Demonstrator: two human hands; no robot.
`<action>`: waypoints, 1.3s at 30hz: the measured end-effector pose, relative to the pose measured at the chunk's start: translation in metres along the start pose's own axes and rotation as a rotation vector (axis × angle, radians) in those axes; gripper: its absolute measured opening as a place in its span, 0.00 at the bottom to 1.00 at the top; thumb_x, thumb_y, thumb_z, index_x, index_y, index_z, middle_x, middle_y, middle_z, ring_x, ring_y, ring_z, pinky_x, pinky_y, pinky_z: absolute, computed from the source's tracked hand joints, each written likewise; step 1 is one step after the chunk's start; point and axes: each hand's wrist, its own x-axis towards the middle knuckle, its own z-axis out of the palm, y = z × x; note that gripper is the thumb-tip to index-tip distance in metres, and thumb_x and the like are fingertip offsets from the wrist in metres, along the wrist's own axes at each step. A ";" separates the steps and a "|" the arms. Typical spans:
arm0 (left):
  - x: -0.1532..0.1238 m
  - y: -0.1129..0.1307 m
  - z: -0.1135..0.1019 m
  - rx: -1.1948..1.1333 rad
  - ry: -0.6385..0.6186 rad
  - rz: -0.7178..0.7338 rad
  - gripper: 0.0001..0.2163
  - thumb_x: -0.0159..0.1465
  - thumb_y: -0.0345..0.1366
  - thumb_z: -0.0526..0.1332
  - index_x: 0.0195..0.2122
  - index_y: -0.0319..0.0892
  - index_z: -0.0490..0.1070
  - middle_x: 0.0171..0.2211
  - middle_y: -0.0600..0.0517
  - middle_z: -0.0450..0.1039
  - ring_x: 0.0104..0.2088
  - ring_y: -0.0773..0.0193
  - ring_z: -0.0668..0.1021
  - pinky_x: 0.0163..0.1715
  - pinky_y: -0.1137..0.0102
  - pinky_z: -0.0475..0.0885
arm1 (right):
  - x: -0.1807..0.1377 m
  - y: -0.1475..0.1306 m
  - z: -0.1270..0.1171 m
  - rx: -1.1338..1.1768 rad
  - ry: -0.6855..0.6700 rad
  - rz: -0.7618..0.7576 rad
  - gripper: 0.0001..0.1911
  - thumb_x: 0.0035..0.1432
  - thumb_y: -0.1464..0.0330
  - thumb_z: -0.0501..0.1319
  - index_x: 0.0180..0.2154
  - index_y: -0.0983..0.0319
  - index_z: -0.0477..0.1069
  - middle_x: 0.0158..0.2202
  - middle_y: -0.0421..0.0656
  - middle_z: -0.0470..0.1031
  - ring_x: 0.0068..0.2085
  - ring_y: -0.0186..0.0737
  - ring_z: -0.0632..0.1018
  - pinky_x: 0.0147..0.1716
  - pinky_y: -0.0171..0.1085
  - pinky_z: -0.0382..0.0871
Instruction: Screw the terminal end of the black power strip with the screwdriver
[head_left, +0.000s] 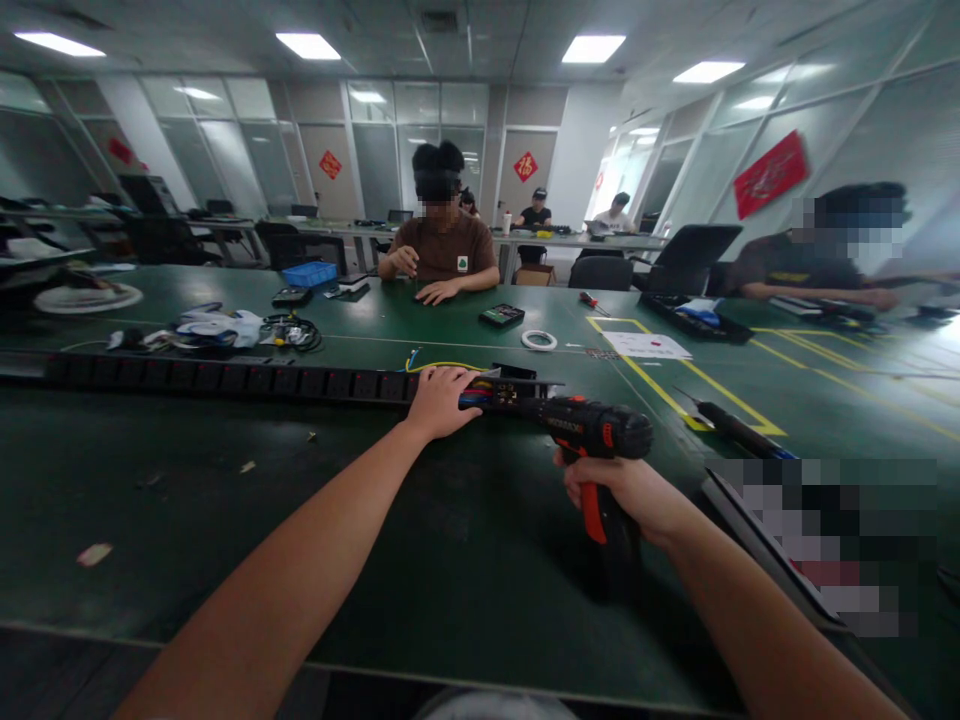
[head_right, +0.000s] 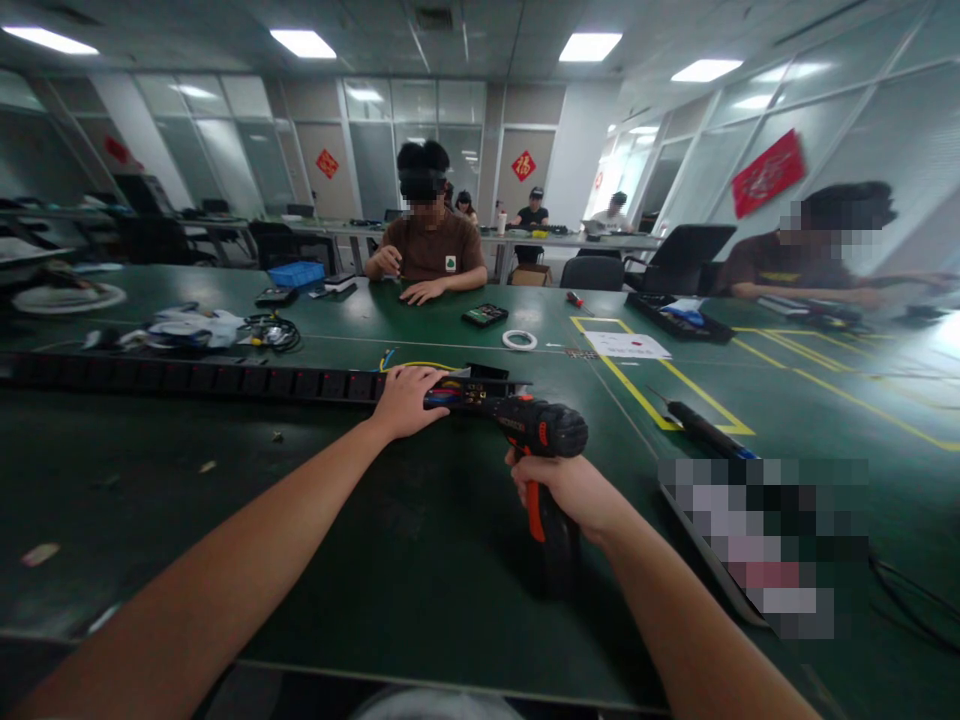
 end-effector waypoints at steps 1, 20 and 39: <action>0.000 0.000 0.000 0.001 0.002 0.000 0.29 0.62 0.52 0.68 0.63 0.51 0.69 0.59 0.48 0.73 0.60 0.47 0.71 0.64 0.51 0.55 | 0.000 -0.001 0.000 -0.006 0.001 0.003 0.12 0.43 0.68 0.68 0.34 0.62 0.75 0.20 0.38 0.72 0.24 0.37 0.72 0.27 0.36 0.66; 0.000 0.000 -0.001 -0.020 -0.002 0.000 0.28 0.62 0.51 0.68 0.63 0.51 0.69 0.59 0.48 0.73 0.60 0.47 0.71 0.64 0.51 0.55 | 0.002 0.003 -0.001 0.009 -0.042 -0.025 0.08 0.46 0.67 0.69 0.31 0.62 0.75 0.21 0.38 0.73 0.25 0.37 0.72 0.29 0.37 0.67; 0.000 0.000 0.000 0.000 -0.013 -0.002 0.29 0.62 0.52 0.68 0.63 0.51 0.68 0.60 0.47 0.72 0.60 0.46 0.70 0.64 0.51 0.55 | 0.001 0.001 -0.001 -0.013 -0.017 -0.006 0.08 0.45 0.67 0.69 0.30 0.62 0.74 0.20 0.38 0.73 0.25 0.37 0.72 0.29 0.36 0.67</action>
